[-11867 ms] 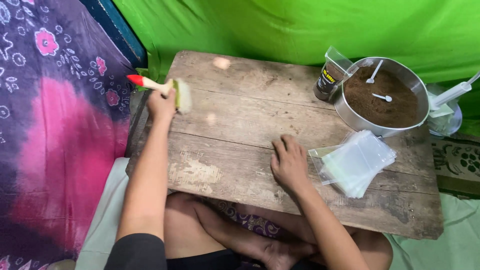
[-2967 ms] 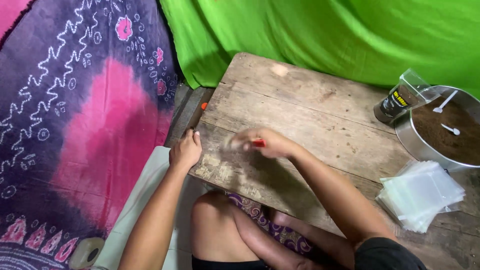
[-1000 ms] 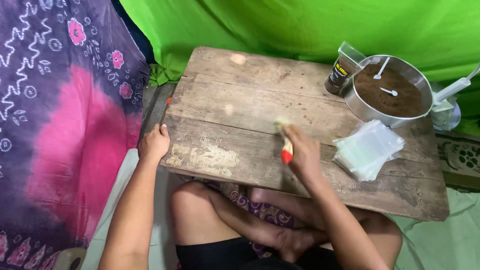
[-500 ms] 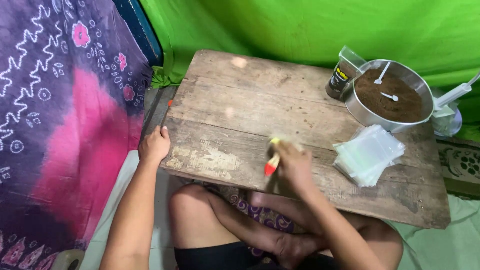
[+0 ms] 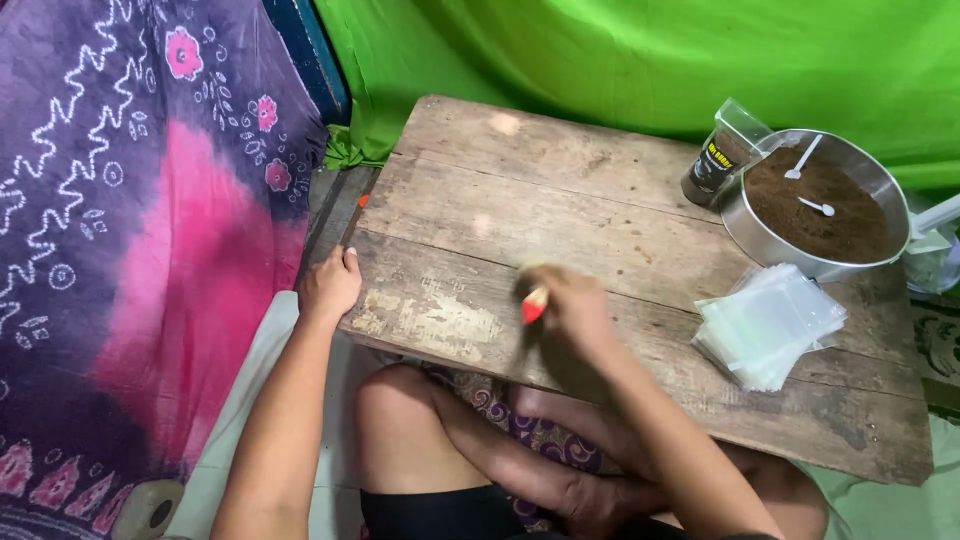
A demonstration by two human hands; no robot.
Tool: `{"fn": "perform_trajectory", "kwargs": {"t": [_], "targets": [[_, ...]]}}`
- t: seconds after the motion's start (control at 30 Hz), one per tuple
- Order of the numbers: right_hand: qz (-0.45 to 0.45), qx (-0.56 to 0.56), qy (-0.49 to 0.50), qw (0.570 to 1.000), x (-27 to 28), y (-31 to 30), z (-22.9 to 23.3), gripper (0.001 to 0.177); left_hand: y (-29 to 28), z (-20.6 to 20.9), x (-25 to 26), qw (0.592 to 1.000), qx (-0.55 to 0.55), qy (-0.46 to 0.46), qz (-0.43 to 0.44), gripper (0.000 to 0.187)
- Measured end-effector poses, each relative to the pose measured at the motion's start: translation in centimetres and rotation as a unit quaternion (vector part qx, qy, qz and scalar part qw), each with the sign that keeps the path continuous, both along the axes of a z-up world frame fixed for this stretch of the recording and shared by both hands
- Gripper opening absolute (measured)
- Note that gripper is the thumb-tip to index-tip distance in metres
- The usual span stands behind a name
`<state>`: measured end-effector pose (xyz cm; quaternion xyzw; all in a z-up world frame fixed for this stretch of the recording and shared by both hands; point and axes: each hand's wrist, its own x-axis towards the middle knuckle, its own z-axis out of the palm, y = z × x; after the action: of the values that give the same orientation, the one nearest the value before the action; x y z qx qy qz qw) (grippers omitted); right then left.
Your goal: Cleaning a wooden table with a brush and organizing small plastic bags.
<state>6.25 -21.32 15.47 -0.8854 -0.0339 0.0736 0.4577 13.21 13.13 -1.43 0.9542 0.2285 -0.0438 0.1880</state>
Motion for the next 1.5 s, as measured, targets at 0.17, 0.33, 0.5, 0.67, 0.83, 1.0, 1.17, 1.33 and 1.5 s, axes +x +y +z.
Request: {"fn": "perform_trajectory", "kwargs": {"t": [0.17,0.33,0.5,0.67,0.83,1.0,1.17,1.33,1.5], "targets": [[0.359,0.101,-0.28,0.884,1.8,2.2,-11.2,0.03,-0.3,0.3,-0.5,1.0,0.002,-0.011,0.0,0.055],[0.142,-0.127,-0.442,0.876,15.2,-3.5,-15.6,0.046,0.2,-0.8,0.1,1.0,-0.002,-0.027,-0.006,0.055],[0.143,-0.189,-0.354,0.905,9.6,1.0,-15.8,0.058,0.3,-0.9,0.6,1.0,-0.011,-0.023,-0.006,0.054],[0.348,-0.013,-0.269,0.898,-0.1,4.8,-9.7,0.066,0.6,-1.6,1.1,1.0,-0.006,-0.015,0.004,0.053],[0.24,0.024,-0.395,0.886,9.4,0.8,-10.5,0.041,0.7,-1.4,0.9,1.0,-0.013,-0.011,-0.003,0.052],[0.109,-0.122,-0.397,0.903,7.0,2.3,-10.5,0.038,0.7,-1.0,0.7,1.0,-0.015,-0.015,0.001,0.05],[0.384,0.12,-0.244,0.883,3.6,6.1,-10.0,0.038,-0.1,0.6,-0.1,0.999,-0.03,-0.02,0.001,0.048],[0.244,-0.045,-0.395,0.885,17.2,6.0,-17.2,0.066,0.2,0.6,-0.2,0.998,-0.051,-0.022,0.001,0.048],[0.319,-0.045,-0.348,0.881,8.1,9.8,-12.6,0.042,0.9,-0.3,0.3,0.996,-0.085,-0.029,-0.009,0.048]]}}
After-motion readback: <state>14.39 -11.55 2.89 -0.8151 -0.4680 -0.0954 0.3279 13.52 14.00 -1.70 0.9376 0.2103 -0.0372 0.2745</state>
